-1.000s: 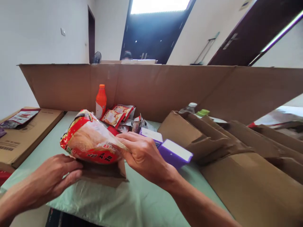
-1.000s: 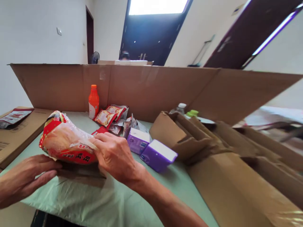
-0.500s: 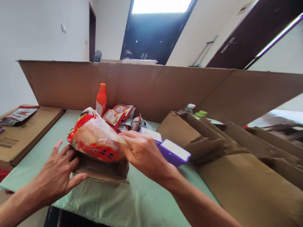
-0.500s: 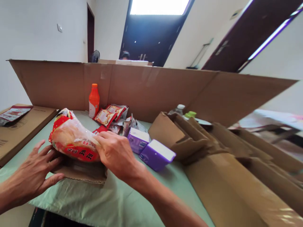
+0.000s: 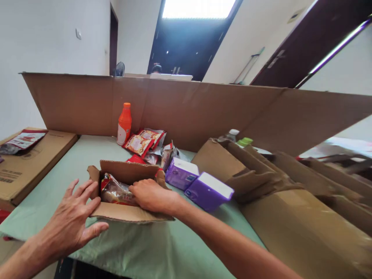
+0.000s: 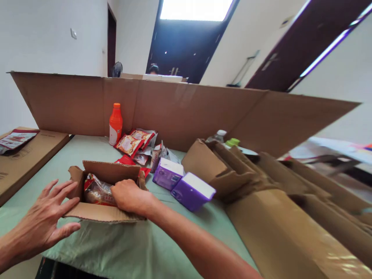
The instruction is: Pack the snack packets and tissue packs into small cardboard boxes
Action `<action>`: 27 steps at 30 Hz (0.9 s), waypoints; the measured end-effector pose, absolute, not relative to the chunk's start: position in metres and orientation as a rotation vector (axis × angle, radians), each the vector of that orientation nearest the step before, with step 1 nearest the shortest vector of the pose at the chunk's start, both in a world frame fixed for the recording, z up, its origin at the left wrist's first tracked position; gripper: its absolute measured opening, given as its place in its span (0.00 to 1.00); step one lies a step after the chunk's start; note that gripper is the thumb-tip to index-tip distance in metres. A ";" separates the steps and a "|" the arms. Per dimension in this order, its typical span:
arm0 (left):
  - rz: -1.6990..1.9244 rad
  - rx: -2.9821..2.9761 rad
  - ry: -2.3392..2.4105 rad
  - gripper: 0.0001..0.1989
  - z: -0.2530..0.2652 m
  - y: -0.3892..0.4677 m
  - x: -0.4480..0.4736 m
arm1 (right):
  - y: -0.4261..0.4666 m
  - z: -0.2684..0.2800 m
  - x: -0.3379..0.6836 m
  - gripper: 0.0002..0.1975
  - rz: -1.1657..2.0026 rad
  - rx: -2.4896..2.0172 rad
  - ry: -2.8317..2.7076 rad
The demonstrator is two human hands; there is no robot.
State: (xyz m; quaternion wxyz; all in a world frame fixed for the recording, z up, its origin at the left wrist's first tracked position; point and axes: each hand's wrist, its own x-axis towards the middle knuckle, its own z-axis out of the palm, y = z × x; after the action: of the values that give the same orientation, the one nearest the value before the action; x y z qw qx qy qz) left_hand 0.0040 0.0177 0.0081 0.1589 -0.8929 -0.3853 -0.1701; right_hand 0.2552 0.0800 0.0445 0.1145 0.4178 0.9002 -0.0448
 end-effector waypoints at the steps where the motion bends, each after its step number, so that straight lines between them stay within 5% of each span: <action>1: -0.546 -2.552 -1.096 0.27 0.007 0.017 0.001 | 0.078 0.048 0.263 0.11 -0.140 1.235 2.679; 9: -1.070 -2.533 -1.479 0.38 -0.017 0.023 -0.012 | 0.046 0.053 0.350 0.14 0.026 1.898 3.266; 13: -1.222 -2.641 -1.460 0.29 -0.027 0.034 0.003 | 0.047 0.020 0.345 0.23 -0.469 1.718 3.206; 18: -1.330 -2.519 -1.553 0.19 -0.030 0.047 0.018 | 0.046 -0.001 0.337 0.27 -0.709 1.553 3.281; 27: -1.272 -2.384 -1.518 0.20 -0.035 0.059 0.028 | 0.086 0.000 0.340 0.34 -0.457 1.577 3.456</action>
State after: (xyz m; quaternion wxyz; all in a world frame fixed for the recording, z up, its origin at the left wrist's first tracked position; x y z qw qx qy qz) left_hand 0.0281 0.0587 -0.0350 0.0211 -0.7690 -0.4898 -0.4102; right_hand 0.3403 0.0856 -0.0003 -0.3354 0.3883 0.8509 -0.1125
